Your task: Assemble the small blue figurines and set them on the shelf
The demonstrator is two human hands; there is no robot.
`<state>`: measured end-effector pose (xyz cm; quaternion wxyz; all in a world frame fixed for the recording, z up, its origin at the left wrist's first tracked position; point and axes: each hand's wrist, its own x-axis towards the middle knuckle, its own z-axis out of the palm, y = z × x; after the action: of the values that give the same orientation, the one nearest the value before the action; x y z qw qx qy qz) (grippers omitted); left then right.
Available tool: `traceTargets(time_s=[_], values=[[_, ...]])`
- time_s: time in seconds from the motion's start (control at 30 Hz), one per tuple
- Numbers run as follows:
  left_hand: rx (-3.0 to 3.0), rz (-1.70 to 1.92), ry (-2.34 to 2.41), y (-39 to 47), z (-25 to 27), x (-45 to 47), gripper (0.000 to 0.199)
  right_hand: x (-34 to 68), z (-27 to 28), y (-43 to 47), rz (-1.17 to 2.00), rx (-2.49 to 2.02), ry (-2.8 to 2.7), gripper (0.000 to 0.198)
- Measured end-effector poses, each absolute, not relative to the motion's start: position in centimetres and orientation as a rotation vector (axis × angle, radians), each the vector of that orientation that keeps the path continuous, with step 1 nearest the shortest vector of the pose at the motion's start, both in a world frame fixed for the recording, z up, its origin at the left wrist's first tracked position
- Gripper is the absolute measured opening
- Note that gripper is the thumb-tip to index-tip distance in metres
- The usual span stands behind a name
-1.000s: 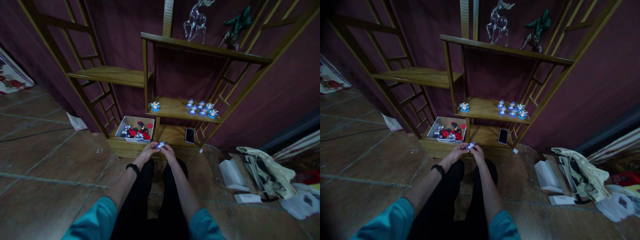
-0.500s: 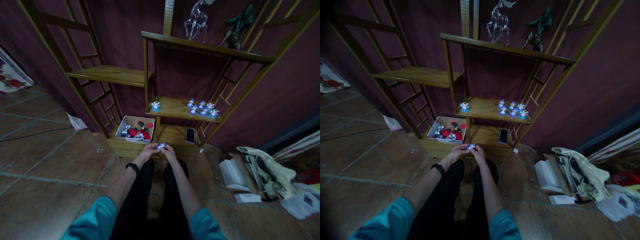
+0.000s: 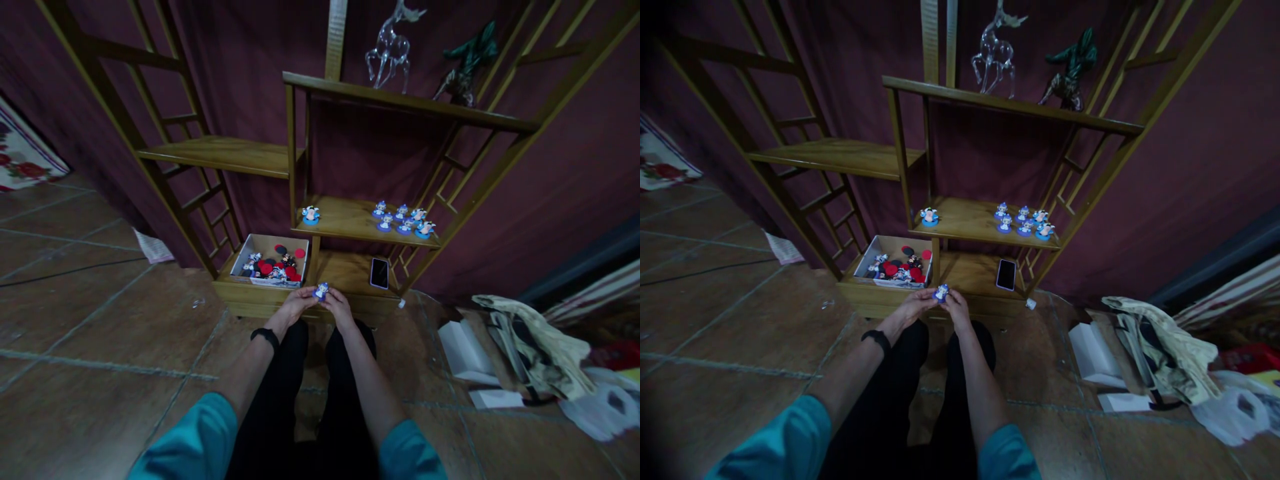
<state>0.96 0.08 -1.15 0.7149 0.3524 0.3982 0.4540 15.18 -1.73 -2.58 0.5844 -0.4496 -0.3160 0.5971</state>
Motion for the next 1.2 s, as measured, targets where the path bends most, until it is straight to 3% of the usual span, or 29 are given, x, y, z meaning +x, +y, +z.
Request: traceTargets(time_s=[1.2], values=[[0.977, 1.014, 0.919, -0.1, -1.06, 1.33, 0.041, 14.54, -2.54, -2.07, 1.43, -0.936, -0.6, 0.041]])
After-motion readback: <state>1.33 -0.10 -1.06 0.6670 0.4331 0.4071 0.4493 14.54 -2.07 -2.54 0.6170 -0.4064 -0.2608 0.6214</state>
